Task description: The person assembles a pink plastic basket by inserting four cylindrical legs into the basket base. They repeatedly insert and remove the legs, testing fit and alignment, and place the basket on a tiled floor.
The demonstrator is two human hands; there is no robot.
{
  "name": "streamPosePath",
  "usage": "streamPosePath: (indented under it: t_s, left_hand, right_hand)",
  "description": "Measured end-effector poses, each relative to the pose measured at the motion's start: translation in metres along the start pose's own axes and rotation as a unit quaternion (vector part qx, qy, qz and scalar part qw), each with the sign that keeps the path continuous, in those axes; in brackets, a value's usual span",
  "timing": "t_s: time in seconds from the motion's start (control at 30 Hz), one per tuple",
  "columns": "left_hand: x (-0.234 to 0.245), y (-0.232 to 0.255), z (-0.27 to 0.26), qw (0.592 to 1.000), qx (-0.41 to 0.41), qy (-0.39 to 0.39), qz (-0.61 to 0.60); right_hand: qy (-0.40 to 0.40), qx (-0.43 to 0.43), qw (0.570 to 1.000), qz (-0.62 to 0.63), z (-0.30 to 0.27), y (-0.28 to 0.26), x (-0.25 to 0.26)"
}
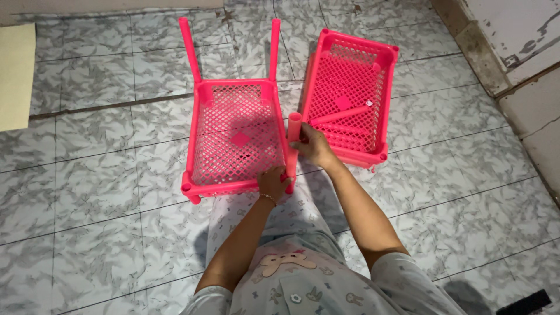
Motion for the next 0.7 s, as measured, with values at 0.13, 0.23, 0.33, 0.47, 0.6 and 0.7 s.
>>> streamPosePath:
  t_s: [0.13,0.23,0.33,0.47,0.6,0.7]
  left_hand:
    - [-0.003,-0.002,0.0,1.0,0.001,-0.008,0.001]
    - [-0.003,-0.003,0.001,1.0,-0.018,-0.003,-0.006]
    - [0.008,-0.004,0.0,0.997,-0.068,0.025,-0.028]
    - [0.075,-0.031,-0.009,0.985,-0.114,0.13,0.001]
    - [0.169,-0.089,-0.049,0.949,-0.007,0.315,-0.034]
    - [0.221,-0.132,-0.078,0.912,0.1,0.385,0.098]
  right_hand:
    - [0.015,0.007,1.0,0.015,-0.001,0.005,-0.003]
    - [-0.005,-0.006,0.995,0.096,-0.006,0.025,-0.01]
    - [-0.014,0.018,0.99,0.142,-0.018,0.054,-0.023]
    - [0.006,0.019,0.998,0.051,-0.03,0.107,-0.049]
    - [-0.022,-0.082,0.983,0.161,-0.041,0.159,-0.088]
    - [-0.01,-0.076,0.98,0.182,-0.04,0.168,-0.11]
Point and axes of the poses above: each hand's wrist, its own z-axis towards the middle knuckle, its own x-axis out of the back of the hand, y = z × x, the point moved 6 cm from there along z, towards the middle knuckle, and after that the axes turned 8 degrees about -y, right-handed, at the moved point
